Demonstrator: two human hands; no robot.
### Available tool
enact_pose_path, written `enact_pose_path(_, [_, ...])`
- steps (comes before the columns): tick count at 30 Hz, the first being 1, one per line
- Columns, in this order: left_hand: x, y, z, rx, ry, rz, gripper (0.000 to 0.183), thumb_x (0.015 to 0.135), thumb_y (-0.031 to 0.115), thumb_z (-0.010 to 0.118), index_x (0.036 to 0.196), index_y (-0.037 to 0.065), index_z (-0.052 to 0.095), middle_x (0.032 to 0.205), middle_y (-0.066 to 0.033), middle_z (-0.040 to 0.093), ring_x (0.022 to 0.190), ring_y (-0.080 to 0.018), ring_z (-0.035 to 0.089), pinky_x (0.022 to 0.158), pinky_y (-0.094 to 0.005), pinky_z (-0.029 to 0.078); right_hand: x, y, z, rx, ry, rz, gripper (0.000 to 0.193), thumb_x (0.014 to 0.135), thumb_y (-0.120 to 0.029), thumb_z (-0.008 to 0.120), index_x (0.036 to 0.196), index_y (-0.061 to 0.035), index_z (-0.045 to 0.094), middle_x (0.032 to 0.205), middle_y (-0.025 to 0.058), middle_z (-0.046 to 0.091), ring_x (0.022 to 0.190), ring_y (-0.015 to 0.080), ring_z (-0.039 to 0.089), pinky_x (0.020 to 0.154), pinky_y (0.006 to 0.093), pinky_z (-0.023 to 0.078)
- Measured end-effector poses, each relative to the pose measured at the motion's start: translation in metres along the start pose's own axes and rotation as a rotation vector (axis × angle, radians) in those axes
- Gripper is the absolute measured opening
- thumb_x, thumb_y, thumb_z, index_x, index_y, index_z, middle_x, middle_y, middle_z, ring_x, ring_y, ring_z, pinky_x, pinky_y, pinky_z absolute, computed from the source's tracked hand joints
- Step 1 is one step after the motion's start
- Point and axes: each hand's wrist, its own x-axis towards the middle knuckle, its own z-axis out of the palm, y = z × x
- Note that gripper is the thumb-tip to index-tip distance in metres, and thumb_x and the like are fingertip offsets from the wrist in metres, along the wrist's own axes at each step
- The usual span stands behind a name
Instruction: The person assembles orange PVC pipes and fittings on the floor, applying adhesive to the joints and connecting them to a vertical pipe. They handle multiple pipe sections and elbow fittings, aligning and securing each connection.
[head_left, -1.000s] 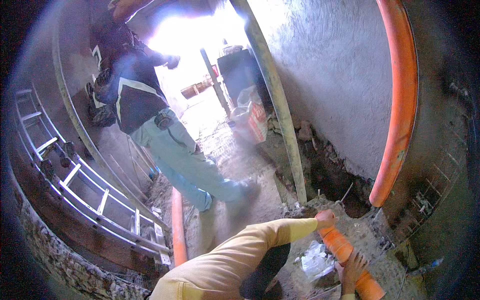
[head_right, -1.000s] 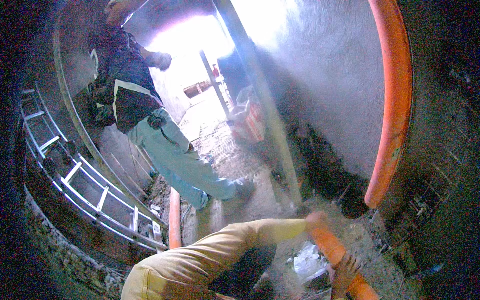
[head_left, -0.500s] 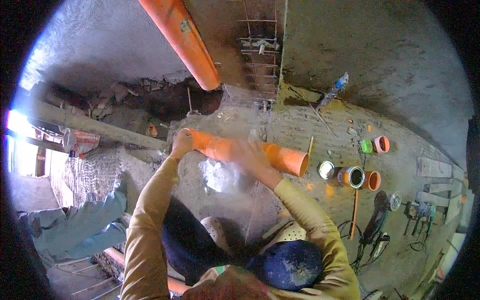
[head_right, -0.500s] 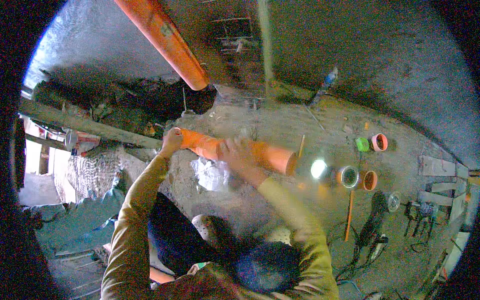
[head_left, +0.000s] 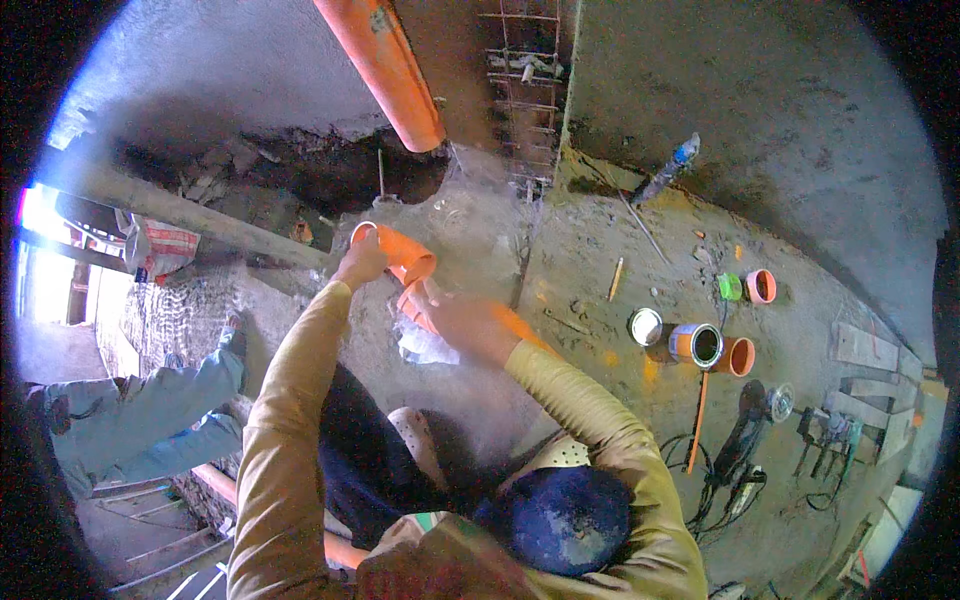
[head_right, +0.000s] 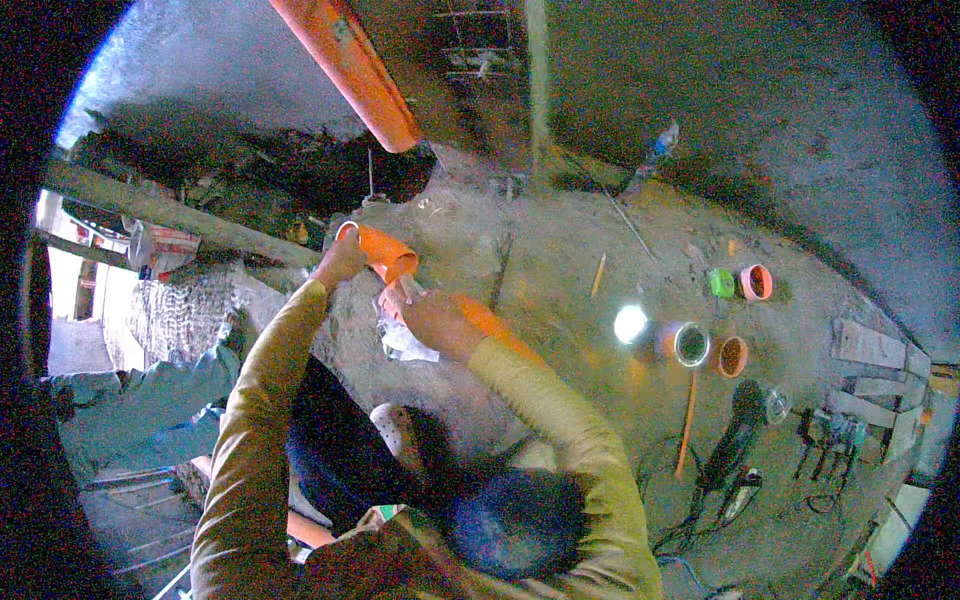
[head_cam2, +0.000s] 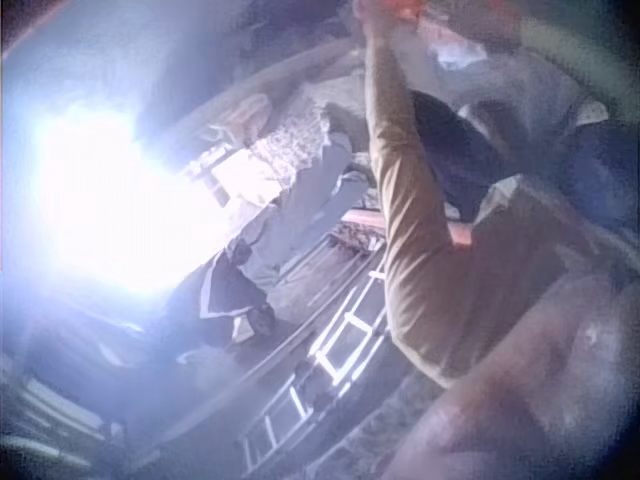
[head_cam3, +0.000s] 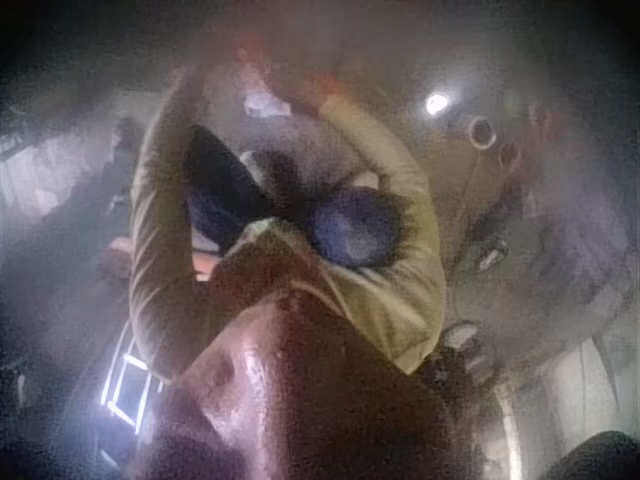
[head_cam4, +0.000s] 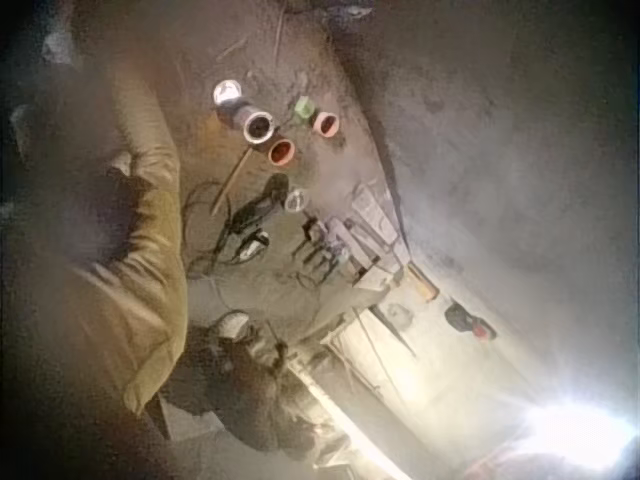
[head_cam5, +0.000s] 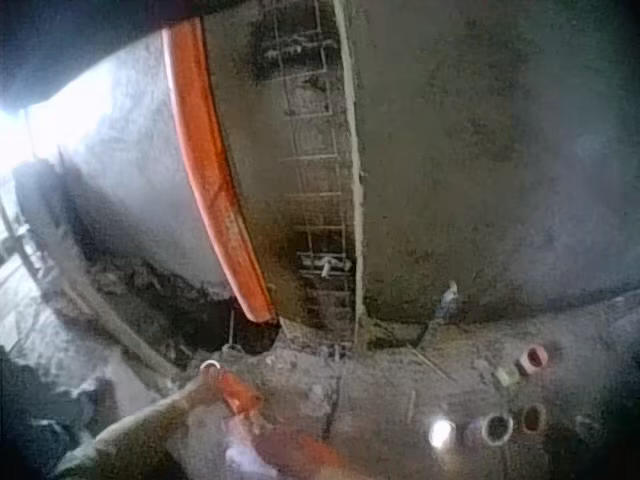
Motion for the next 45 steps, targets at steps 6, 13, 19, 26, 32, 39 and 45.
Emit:
enact_pose_path(6, [-0.004,-0.022,0.008,0.042,0.077,0.083,0.066,0.090,0.027,0.061,0.148,0.002,0.038,0.128,-0.0287,0.064,0.121,-0.0440,0.061,0.100,-0.0505,0.049,-0.060,0.044,-0.023,0.170,-0.018,0.257,0.046,0.098,-0.024,0.052,0.139,-0.0047,0.050,0.115,0.0265,0.067,0.096,0.0434,0.069,0.083,0.0543,0.054])
enact_pose_path(13, [0.012,-0.051,-0.005,-0.094,0.142,-0.009,0.044,0.087,0.026,0.063,0.123,0.002,0.060,0.129,-0.0300,0.062,0.119,-0.0437,0.062,0.098,-0.0502,0.050,-0.124,0.049,-0.033,0.173,0.163,0.423,0.092,0.076,-0.048,0.079,0.147,-0.0011,0.043,0.111,0.0271,0.070,0.101,0.0459,0.067,0.084,0.0504,0.055])
enact_pose_path(19, [-0.041,-0.012,0.006,-0.159,0.700,0.065,0.038,0.086,0.036,0.071,0.106,0.004,0.066,0.115,-0.0205,0.070,0.108,-0.0335,0.069,0.085,-0.0419,0.055,-0.135,0.059,0.020,0.372,-0.129,0.586,0.091,0.070,-0.049,0.083,0.140,0.0007,0.051,0.118,0.0265,0.067,0.101,0.0434,0.067,0.087,0.0501,0.054])
enact_pose_path(26, [-0.192,0.110,0.178,-1.531,-0.283,-0.228,0.050,0.093,0.043,0.070,0.122,0.004,0.062,0.116,-0.0108,0.070,0.103,-0.0241,0.069,0.088,-0.0381,0.056,-0.145,0.017,0.008,0.729,0.002,0.712,0.069,0.069,-0.041,0.082,0.121,-0.0009,0.062,0.103,0.0245,0.073,0.089,0.0389,0.072,0.078,0.0452,0.056])
enact_pose_path(32, [-0.160,0.103,0.211,-1.510,0.089,-0.079,0.051,0.092,0.040,0.073,0.127,0.005,0.062,0.115,-0.0096,0.070,0.101,-0.0225,0.069,0.089,-0.0389,0.056,-0.162,-0.020,0.029,0.674,0.100,0.659,0.061,0.081,-0.038,0.074,0.129,-0.0032,0.059,0.108,0.0210,0.073,0.096,0.0393,0.072,0.082,0.0469,0.057])
enact_pose_path(39, [-0.170,0.129,0.210,-1.623,-0.116,-0.102,0.052,0.092,0.042,0.073,0.126,0.004,0.061,0.115,-0.0099,0.070,0.098,-0.0219,0.070,0.085,-0.0405,0.059,-0.213,0.002,0.029,0.845,0.077,0.703,0.061,0.086,-0.042,0.071,0.132,-0.0051,0.058,0.119,0.0212,0.069,0.108,0.0374,0.068,0.090,0.0476,0.055])
enact_pose_path(45, [-0.154,0.136,0.181,-1.656,-0.069,-0.006,0.053,0.094,0.043,0.071,0.125,0.003,0.061,0.114,-0.0097,0.071,0.097,-0.0224,0.071,0.084,-0.0406,0.059,-0.251,-0.016,0.010,1.325,0.184,0.881,0.071,0.080,-0.036,0.078,0.136,-0.0015,0.052,0.120,0.0208,0.067,0.108,0.0348,0.067,0.092,0.0458,0.054])
